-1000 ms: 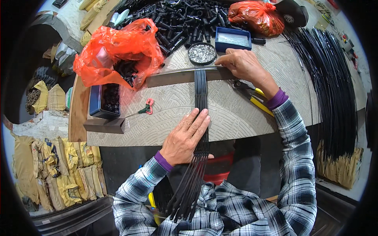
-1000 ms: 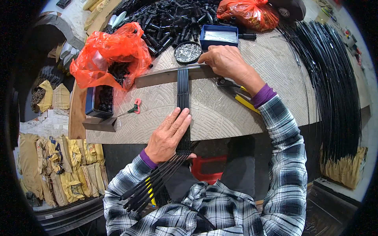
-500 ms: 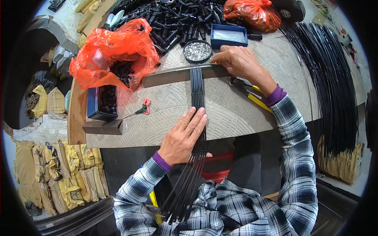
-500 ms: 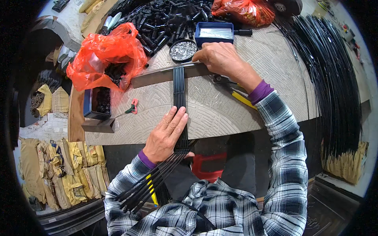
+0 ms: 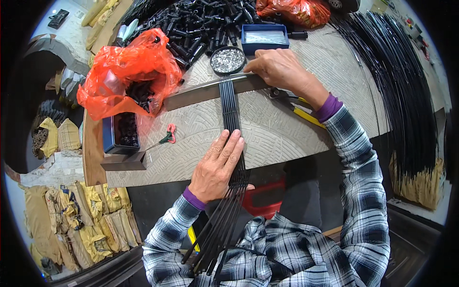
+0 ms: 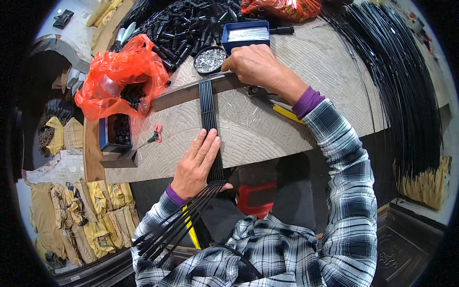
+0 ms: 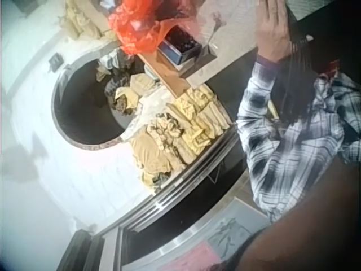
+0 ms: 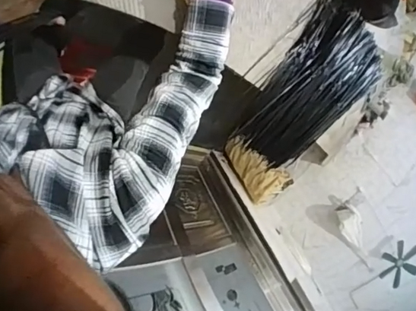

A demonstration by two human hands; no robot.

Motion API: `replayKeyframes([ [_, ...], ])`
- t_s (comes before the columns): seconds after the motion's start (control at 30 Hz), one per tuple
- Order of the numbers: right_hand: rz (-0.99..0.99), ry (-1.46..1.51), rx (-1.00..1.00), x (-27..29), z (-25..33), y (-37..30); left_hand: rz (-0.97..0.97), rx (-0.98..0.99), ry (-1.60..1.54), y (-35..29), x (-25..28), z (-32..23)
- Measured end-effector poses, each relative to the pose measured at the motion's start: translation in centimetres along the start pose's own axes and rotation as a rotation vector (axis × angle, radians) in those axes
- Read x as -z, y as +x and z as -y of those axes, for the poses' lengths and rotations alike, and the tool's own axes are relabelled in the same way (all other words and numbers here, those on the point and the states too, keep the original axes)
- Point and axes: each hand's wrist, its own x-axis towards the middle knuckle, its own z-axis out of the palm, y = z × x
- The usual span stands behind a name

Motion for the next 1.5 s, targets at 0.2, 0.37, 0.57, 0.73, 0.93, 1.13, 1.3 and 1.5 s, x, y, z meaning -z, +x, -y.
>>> replayKeyframes([
  [0.2, 0.062, 0.024, -0.038, 0.6, 0.5, 0.1, -0.001, 0.012, -0.012, 0.0, 0.1, -0.2],
  [0.37, 0.065, 0.007, -0.057, 0.1, 0.1, 0.2, -0.005, 0.006, -0.003, 0.0, 0.1, -0.1],
  [0.57, 0.051, 0.034, -0.034, 0.3, 0.3, 0.1, 0.010, 0.006, 0.006, 0.0, 0.0, -0.1],
  [0.73, 0.042, 0.005, -0.054, 0.0, 0.1, 0.0, 0.007, 0.009, 0.002, 0.0, 0.0, 0.0],
  [0.93, 0.044, 0.002, -0.056, -0.1, 0.3, 0.2, -0.004, 0.009, 0.008, -0.1, -0.1, 0.0],
  [1.13, 0.051, -0.009, -0.061, -0.3, 0.2, 0.2, -0.015, 0.013, -0.001, 0.0, -0.1, -0.2],
  [1.3, 0.002, 0.011, -0.032, -0.3, 0.4, 0.2, -0.007, 0.015, 0.012, 0.1, -0.2, -0.2],
  [1.5, -0.007, -0.002, 0.023, -1.0, 1.0, 0.9, -0.007, 0.018, 0.012, 0.1, -0.1, -0.2],
])
